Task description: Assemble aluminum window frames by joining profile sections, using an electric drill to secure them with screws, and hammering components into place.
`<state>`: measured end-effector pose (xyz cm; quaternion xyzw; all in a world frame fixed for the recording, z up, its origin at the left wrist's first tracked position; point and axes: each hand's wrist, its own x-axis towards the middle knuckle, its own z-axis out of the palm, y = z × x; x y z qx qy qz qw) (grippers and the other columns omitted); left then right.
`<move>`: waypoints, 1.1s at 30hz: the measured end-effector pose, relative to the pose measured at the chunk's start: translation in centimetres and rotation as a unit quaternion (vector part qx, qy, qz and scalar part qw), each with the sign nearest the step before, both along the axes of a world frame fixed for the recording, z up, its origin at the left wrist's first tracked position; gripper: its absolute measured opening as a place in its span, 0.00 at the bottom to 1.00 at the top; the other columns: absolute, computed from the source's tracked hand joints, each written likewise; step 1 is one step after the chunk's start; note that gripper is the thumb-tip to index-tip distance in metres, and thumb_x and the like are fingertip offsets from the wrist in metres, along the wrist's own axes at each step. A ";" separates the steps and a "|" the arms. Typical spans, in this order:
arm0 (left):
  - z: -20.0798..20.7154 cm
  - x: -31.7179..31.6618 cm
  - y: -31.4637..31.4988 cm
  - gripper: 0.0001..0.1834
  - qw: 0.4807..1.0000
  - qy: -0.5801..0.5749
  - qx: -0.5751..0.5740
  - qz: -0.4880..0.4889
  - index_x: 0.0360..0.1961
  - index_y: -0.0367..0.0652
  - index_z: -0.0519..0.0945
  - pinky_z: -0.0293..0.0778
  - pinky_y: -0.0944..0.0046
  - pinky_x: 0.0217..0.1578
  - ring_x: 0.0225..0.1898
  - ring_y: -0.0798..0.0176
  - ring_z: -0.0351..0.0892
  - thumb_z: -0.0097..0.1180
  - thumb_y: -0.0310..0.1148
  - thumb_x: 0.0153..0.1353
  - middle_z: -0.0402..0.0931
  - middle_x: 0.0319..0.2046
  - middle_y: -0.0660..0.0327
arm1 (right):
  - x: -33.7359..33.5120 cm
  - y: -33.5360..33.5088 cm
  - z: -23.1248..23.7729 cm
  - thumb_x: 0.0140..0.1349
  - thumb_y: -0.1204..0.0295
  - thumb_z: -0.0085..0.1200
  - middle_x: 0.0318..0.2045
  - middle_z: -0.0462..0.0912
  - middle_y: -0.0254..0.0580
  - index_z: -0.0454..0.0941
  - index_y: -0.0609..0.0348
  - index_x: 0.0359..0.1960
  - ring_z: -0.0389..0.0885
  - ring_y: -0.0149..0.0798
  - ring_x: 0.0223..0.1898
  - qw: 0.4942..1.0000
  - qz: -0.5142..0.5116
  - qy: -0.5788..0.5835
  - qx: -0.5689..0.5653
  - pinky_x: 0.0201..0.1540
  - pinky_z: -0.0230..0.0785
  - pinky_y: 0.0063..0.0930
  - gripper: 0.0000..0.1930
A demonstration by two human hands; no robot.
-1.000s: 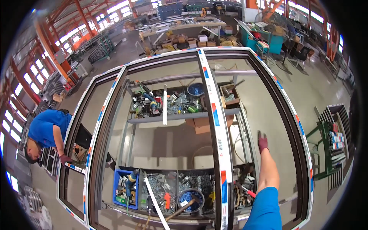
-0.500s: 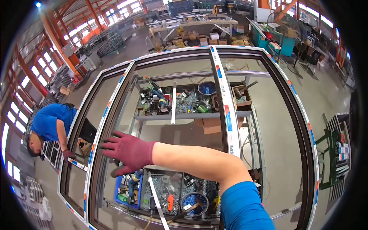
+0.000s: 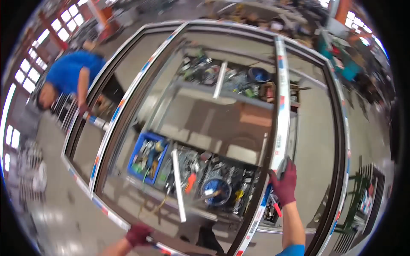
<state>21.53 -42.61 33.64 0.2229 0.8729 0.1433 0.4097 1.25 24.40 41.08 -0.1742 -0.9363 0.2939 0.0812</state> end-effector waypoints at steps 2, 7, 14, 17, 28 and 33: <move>4.4 -4.9 4.5 0.28 0.985 0.148 0.039 -0.082 0.47 0.48 0.84 0.81 0.50 0.45 0.42 0.49 0.84 0.75 0.51 0.50 0.83 0.39 0.56 | 5.1 0.2 -3.7 0.65 0.60 0.69 0.76 0.62 0.66 0.52 0.70 0.80 0.61 0.64 0.77 0.996 -0.024 -0.076 0.028 0.80 0.53 0.45 0.50; 5.9 -3.3 3.9 0.36 0.992 0.120 0.016 -0.026 0.54 0.41 0.83 0.79 0.46 0.54 0.52 0.40 0.82 0.66 0.62 0.57 0.83 0.49 0.48 | 3.4 -3.0 -4.2 0.70 0.66 0.62 0.81 0.52 0.65 0.41 0.68 0.82 0.52 0.56 0.82 0.994 -0.036 -0.097 -0.026 0.81 0.49 0.39 0.49; 6.1 -2.8 3.8 0.36 0.985 0.157 0.045 -0.049 0.57 0.41 0.83 0.74 0.47 0.63 0.59 0.42 0.80 0.65 0.61 0.60 0.80 0.58 0.48 | 4.2 -0.1 -8.2 0.67 0.62 0.64 0.77 0.62 0.68 0.40 0.67 0.83 0.66 0.62 0.76 0.999 -0.003 -0.018 0.031 0.75 0.61 0.44 0.53; 5.5 -2.6 3.3 0.38 0.986 0.148 0.029 -0.067 0.58 0.41 0.82 0.74 0.47 0.61 0.60 0.45 0.79 0.63 0.63 0.61 0.80 0.57 0.49 | 5.0 -2.8 -5.6 0.69 0.62 0.65 0.82 0.49 0.64 0.41 0.70 0.82 0.49 0.54 0.83 0.995 -0.020 -0.034 -0.089 0.82 0.45 0.38 0.52; 5.5 -2.1 2.6 0.31 0.965 0.240 0.105 -0.030 0.45 0.43 0.83 0.77 0.49 0.53 0.50 0.49 0.84 0.59 0.64 0.64 0.83 0.42 0.53 | 18.0 -11.3 -7.3 0.64 0.63 0.69 0.79 0.60 0.63 0.51 0.67 0.81 0.59 0.57 0.80 0.993 -0.108 -0.028 0.025 0.80 0.52 0.42 0.50; 4.6 -2.3 2.5 0.34 0.970 0.224 0.079 -0.058 0.45 0.43 0.83 0.78 0.51 0.51 0.49 0.50 0.85 0.55 0.67 0.67 0.83 0.41 0.53 | 19.8 -12.1 -8.5 0.64 0.63 0.69 0.74 0.68 0.65 0.55 0.66 0.80 0.66 0.59 0.76 0.989 -0.140 -0.017 0.039 0.77 0.59 0.44 0.48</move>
